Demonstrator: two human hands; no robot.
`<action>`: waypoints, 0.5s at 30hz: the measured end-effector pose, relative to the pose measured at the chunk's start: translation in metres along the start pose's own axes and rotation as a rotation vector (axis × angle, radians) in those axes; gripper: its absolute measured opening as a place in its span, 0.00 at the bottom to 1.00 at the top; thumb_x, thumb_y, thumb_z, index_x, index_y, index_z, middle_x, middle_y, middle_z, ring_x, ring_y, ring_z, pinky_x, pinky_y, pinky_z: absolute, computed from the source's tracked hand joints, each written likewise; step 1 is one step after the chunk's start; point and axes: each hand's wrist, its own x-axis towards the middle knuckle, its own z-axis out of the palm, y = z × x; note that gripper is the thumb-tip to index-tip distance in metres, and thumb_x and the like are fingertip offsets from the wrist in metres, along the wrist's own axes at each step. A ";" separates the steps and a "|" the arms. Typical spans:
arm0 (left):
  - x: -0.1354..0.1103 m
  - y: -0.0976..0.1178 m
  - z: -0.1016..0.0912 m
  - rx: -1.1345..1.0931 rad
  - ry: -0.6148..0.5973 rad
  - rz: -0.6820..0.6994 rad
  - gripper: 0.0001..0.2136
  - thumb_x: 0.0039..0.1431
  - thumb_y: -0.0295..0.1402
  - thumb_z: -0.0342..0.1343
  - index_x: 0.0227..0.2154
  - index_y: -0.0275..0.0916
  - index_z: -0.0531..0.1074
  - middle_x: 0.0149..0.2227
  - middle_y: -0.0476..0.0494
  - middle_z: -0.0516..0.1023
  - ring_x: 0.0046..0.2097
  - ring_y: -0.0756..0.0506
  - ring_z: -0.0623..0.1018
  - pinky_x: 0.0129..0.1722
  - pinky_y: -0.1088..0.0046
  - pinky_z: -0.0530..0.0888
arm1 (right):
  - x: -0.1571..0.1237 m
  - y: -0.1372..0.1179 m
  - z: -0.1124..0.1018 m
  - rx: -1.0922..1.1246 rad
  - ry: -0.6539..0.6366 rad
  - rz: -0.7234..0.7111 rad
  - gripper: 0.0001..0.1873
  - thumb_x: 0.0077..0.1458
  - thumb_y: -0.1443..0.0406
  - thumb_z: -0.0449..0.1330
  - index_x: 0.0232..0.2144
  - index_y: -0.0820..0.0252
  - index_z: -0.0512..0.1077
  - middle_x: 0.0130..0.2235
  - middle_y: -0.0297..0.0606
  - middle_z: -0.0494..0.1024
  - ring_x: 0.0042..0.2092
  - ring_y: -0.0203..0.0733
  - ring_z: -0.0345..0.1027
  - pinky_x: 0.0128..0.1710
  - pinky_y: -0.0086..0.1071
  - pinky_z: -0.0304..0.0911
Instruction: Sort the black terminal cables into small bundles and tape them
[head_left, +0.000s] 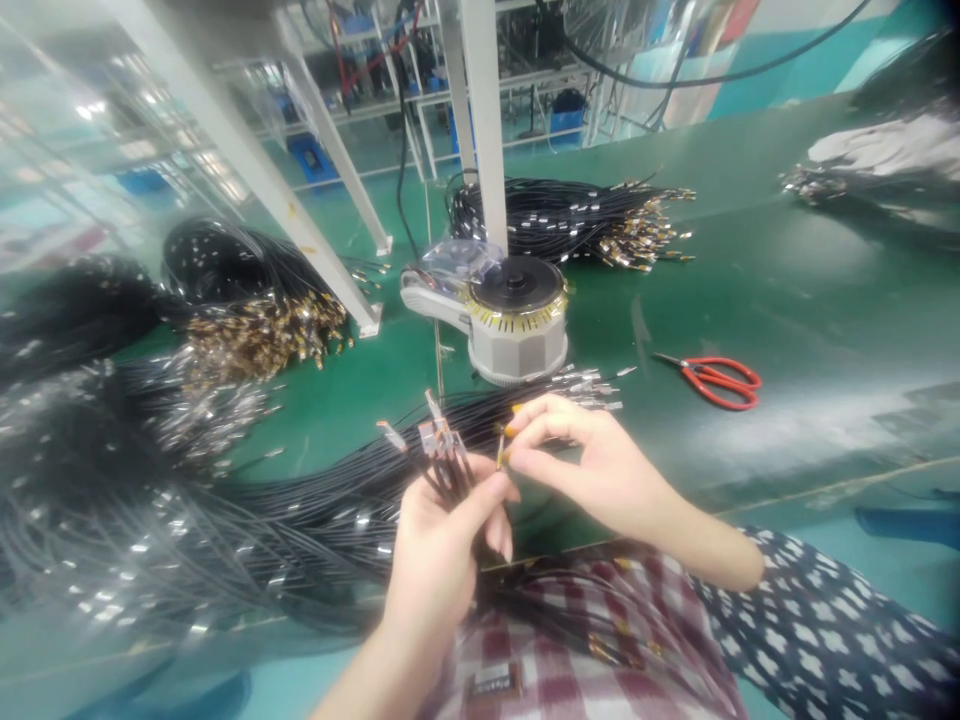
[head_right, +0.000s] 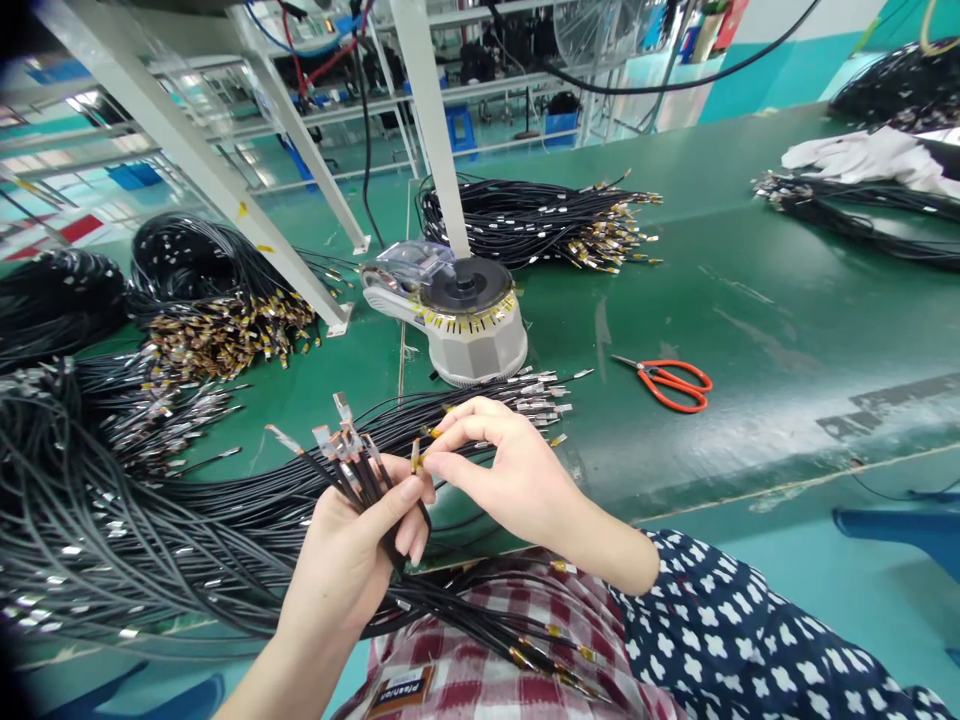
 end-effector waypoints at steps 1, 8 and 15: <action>0.000 0.000 0.000 0.004 -0.014 0.005 0.07 0.49 0.29 0.65 0.25 0.33 0.72 0.21 0.48 0.75 0.15 0.55 0.66 0.14 0.78 0.67 | 0.001 0.000 0.001 0.008 0.003 0.000 0.06 0.52 0.68 0.63 0.23 0.58 0.76 0.38 0.37 0.75 0.46 0.41 0.70 0.50 0.37 0.61; 0.001 0.002 0.001 0.041 -0.072 0.012 0.06 0.53 0.30 0.62 0.27 0.33 0.73 0.24 0.46 0.76 0.16 0.55 0.66 0.15 0.78 0.65 | 0.005 0.009 0.004 0.204 -0.063 0.002 0.07 0.53 0.68 0.62 0.23 0.60 0.73 0.37 0.38 0.75 0.48 0.42 0.68 0.52 0.38 0.60; -0.002 0.003 0.004 0.024 0.009 -0.007 0.11 0.45 0.29 0.68 0.27 0.36 0.69 0.20 0.55 0.68 0.17 0.58 0.61 0.17 0.82 0.57 | -0.003 0.006 0.012 0.186 0.003 -0.060 0.05 0.54 0.69 0.60 0.25 0.59 0.71 0.43 0.40 0.73 0.53 0.43 0.66 0.56 0.40 0.58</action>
